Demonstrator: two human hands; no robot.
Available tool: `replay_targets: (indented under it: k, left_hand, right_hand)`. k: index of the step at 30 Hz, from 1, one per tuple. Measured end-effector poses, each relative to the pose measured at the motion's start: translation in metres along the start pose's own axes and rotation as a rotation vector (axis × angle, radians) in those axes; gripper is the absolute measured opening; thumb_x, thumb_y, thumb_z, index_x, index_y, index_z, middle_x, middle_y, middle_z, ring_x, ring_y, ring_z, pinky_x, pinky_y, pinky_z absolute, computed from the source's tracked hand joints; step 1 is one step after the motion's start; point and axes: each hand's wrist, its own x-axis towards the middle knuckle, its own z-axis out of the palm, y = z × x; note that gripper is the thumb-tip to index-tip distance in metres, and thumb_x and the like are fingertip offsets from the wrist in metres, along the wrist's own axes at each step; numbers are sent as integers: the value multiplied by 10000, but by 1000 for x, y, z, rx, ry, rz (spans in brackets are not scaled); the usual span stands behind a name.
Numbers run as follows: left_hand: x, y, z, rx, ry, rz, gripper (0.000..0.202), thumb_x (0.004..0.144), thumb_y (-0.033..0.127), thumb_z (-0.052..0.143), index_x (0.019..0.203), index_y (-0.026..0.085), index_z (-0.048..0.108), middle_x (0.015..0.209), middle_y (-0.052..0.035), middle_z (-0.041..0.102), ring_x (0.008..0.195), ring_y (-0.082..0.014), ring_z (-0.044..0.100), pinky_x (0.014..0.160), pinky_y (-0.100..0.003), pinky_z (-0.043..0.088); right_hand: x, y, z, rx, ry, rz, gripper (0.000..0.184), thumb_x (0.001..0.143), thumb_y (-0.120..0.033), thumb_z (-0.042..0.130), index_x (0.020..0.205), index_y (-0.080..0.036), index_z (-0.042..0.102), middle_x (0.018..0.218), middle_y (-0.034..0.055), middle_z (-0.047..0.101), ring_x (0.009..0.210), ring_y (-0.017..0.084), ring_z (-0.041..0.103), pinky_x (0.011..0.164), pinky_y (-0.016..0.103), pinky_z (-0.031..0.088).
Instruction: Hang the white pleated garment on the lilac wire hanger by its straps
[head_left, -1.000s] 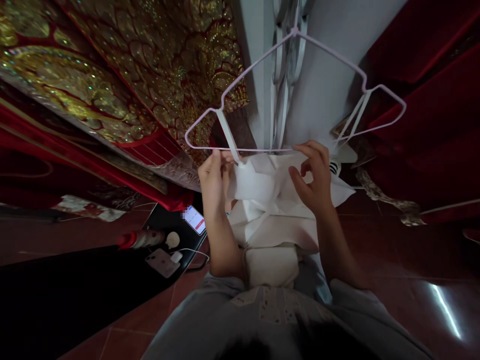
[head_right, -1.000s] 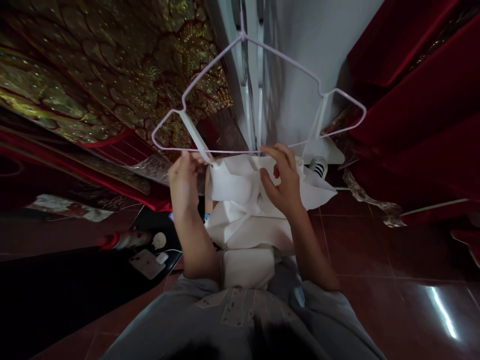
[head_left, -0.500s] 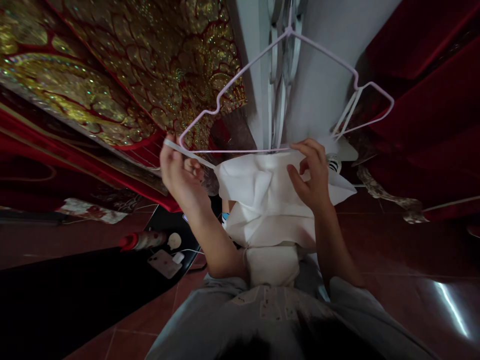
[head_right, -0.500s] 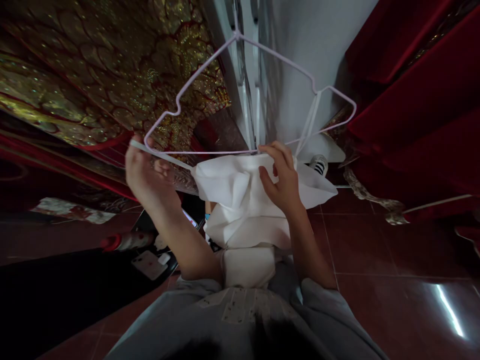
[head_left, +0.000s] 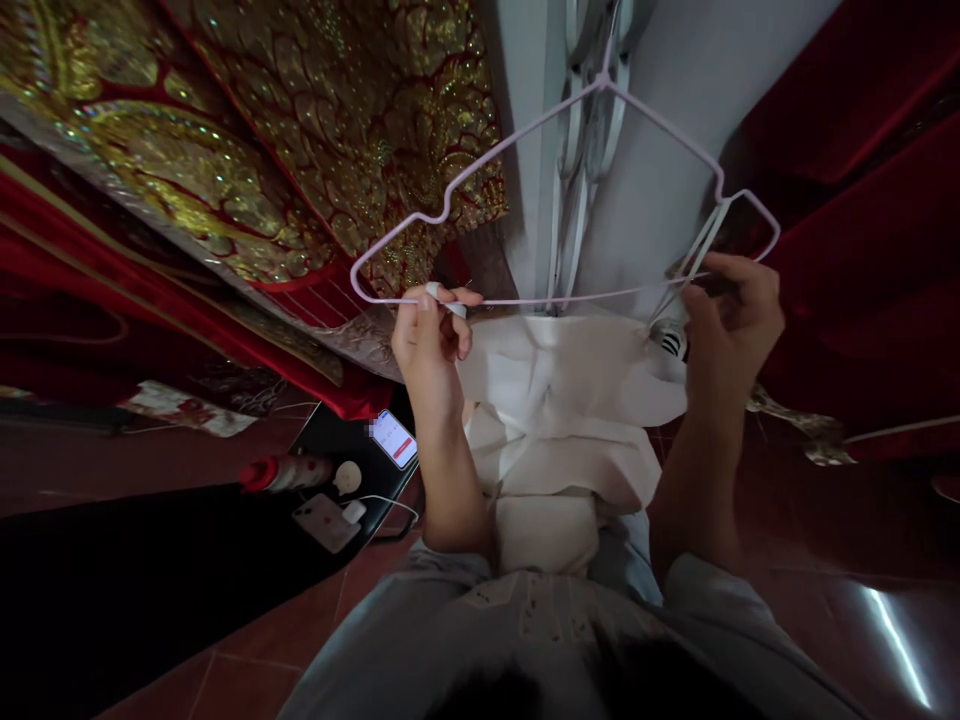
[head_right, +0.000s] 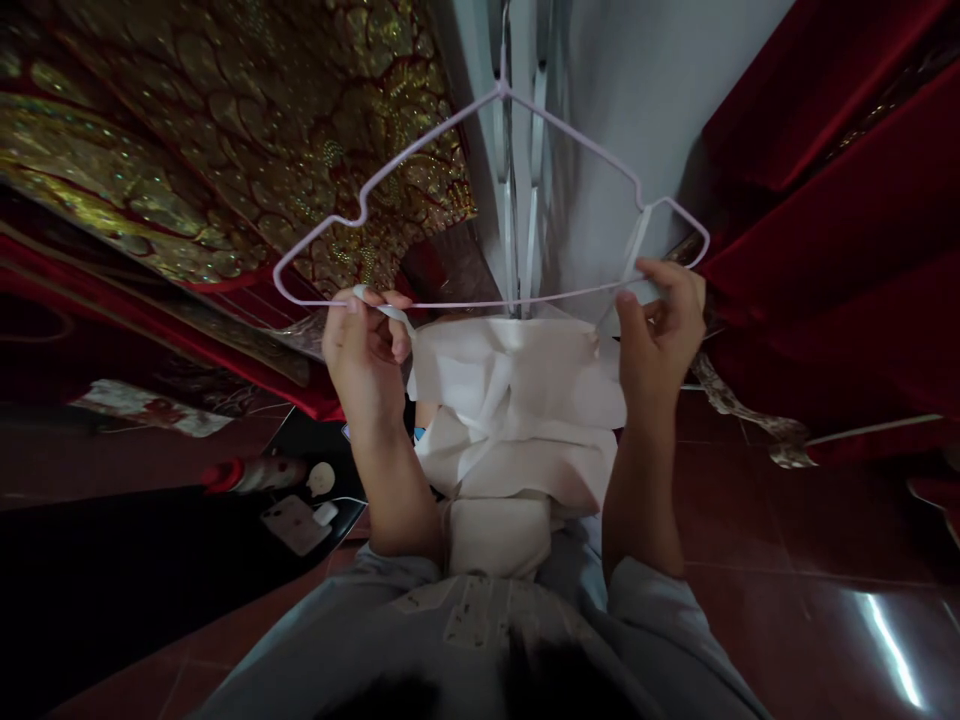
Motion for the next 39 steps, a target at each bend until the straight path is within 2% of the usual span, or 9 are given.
replay_targets:
  k: [6,10,13,18,20,25,30,34,39]
  left_hand:
    - [1,-6,0,-21,-28,36,338,1027,461,838,877,188,705,825,-37,780,468,-71,423,446,-204,313]
    - [1,-3,0,3,-12,15,340,1026,468,834,871,203,688,810,-27,762,476,-83,399,450,-231,294]
    - [0,-2,0,59,13,-16,352,1046,489,801,867,222,657,830,-24,761,488,-97,397,454,-248,293]
    - [-3,1,7,60,33,-66,376,1043,506,799,869,218,632,834,-28,760,496,-97,396,477,-248,328]
    - [-4,3,10,69,41,-91,375,1060,500,776,866,220,620,835,-29,764,498,-103,395,487,-254,350]
    - [-7,0,8,70,23,-139,296,1031,458,780,896,226,656,971,-59,814,568,-117,494,505,-243,383]
    - [4,-20,-23,159,135,25,110,948,297,794,1037,235,775,1350,-86,807,1013,-183,761,820,-273,599]
    - [25,-23,-53,145,307,273,178,1013,119,684,1003,243,811,1286,0,834,1203,-174,767,1033,-338,578]
    - [50,14,-54,287,108,295,365,1052,-19,681,1196,273,845,1300,61,837,1347,-249,746,1003,-392,571]
  right_hand:
    - [12,-21,-31,111,68,156,214,919,-520,809,1054,-354,803,980,28,787,598,154,545,460,319,409]
    - [29,-7,-40,357,87,-25,419,839,-407,833,1254,-341,833,1278,62,804,537,92,432,397,297,286]
    - [41,32,-38,456,316,-209,566,860,-391,724,1423,-449,752,1562,8,683,606,91,515,434,273,363]
    - [23,53,-28,480,708,-281,300,867,-301,682,1108,-360,851,1087,40,773,524,83,395,425,230,211]
    - [5,32,-20,430,607,-276,222,847,-308,786,1062,-324,841,1005,39,774,521,94,437,414,240,257]
    - [-22,-11,8,176,20,-89,406,943,-439,796,1329,-350,710,1363,42,769,698,118,637,577,296,547]
    - [-22,0,11,121,36,-113,473,995,-513,758,1432,-369,645,1212,48,774,681,139,604,577,320,532]
    - [-20,4,3,109,17,-92,531,1013,-620,702,1493,-429,580,1147,69,787,803,234,709,571,355,536]
    - [-21,-2,4,158,22,-69,526,1008,-602,721,1478,-407,589,1105,72,775,954,277,759,580,346,530]
